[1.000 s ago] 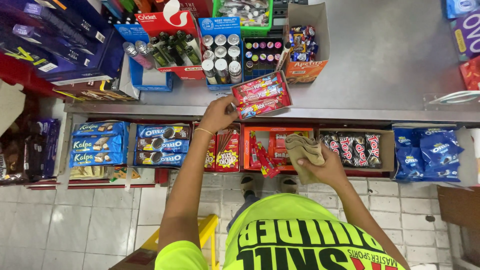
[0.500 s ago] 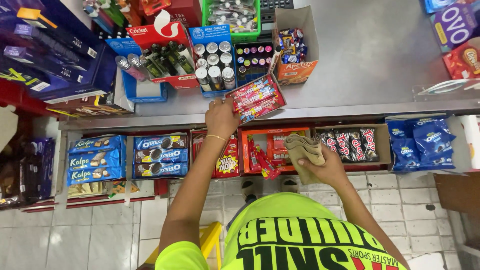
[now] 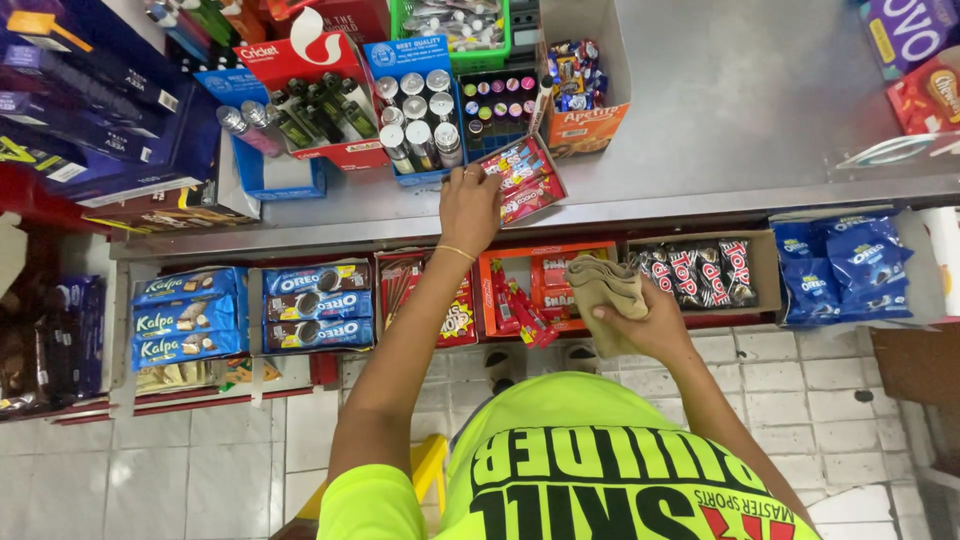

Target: Organizing and arranging snack boxes and packets on a retail shelf.

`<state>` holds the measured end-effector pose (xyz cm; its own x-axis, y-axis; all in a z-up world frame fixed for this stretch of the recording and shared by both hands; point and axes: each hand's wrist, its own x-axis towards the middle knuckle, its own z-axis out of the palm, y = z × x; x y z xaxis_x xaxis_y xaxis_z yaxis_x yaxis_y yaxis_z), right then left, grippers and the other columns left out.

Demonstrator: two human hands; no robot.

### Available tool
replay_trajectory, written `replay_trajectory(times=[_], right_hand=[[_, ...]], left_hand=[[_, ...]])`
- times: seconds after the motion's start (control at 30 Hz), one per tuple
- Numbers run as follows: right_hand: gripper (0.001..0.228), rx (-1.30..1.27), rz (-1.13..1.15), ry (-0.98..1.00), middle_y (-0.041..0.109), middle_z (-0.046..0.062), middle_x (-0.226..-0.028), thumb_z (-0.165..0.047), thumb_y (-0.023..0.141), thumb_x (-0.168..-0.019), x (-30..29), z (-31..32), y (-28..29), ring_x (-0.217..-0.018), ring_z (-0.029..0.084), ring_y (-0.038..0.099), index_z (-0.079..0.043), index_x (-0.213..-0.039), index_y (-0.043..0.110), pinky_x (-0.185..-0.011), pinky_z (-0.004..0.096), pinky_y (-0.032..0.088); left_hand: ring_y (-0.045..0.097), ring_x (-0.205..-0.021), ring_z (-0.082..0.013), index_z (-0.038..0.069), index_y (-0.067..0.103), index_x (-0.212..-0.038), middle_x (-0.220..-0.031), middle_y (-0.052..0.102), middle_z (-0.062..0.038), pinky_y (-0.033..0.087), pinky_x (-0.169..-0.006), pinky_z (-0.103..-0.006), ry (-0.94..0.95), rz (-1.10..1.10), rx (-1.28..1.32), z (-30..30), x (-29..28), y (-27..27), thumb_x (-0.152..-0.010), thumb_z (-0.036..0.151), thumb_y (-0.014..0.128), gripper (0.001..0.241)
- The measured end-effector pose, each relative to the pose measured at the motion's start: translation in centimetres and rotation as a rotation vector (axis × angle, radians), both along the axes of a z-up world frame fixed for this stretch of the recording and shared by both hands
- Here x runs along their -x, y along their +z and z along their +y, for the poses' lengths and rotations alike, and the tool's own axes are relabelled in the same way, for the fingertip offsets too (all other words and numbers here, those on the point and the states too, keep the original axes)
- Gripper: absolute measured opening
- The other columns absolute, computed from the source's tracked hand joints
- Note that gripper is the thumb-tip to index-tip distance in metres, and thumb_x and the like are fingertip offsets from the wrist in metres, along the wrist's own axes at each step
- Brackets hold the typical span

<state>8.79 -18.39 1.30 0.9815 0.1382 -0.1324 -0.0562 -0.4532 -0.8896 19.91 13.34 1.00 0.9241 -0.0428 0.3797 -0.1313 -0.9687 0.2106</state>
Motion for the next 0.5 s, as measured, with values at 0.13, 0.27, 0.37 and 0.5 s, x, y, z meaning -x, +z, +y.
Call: replay_trajectory(times=[0.13,0.27,0.37,0.5], right_hand=[[0.056,-0.007,-0.010,0.000,0.076,0.015,-0.109,-0.021,0.094,-0.069,0.1,-1.2,-0.7,-0.107,0.030,0.071,-0.014,-0.120,0.072,-0.093,0.044,0.056],[0.055,-0.066,-0.024,0.001,0.075,0.018,-0.109,-0.016,0.094,-0.069,0.0,-3.0,-2.9,-0.105,0.029,0.070,-0.009,-0.119,0.071,-0.091,0.044,0.055],[0.055,-0.077,-0.015,0.013,0.075,0.016,-0.108,-0.016,0.094,-0.069,-0.6,-3.7,-3.5,-0.103,0.027,0.070,-0.009,-0.120,0.071,-0.090,0.043,0.055],[0.056,-0.052,-0.011,0.087,0.075,0.017,-0.106,-0.020,0.095,-0.070,-1.6,-4.0,-3.3,-0.101,0.032,0.072,-0.010,-0.119,0.071,-0.087,0.045,0.057]], left_hand=[[0.058,-0.099,-0.0348,0.014,0.076,-0.098,-0.107,0.060,-0.011,0.050,-0.079,-0.0458,0.017,-0.103,0.059,-0.6,1.8,0.9,-0.080,0.020,0.078,0.019],[0.062,-0.081,-0.0279,0.015,0.067,-0.083,-0.080,0.055,-0.003,0.051,-0.072,-0.0377,-0.059,-0.189,0.272,-2.0,7.2,1.6,-0.094,0.027,0.067,0.016],[0.064,-0.073,-0.0267,0.017,0.064,-0.077,-0.070,0.057,-0.002,0.053,-0.067,-0.0366,-0.051,-0.065,0.383,-4.6,12.3,-0.2,-0.098,0.041,0.068,0.032],[0.067,-0.064,-0.0311,0.016,0.069,-0.078,-0.064,0.061,-0.006,0.053,-0.060,-0.0422,0.215,0.248,0.719,-8.5,19.8,-7.1,-0.090,0.036,0.077,0.025]])
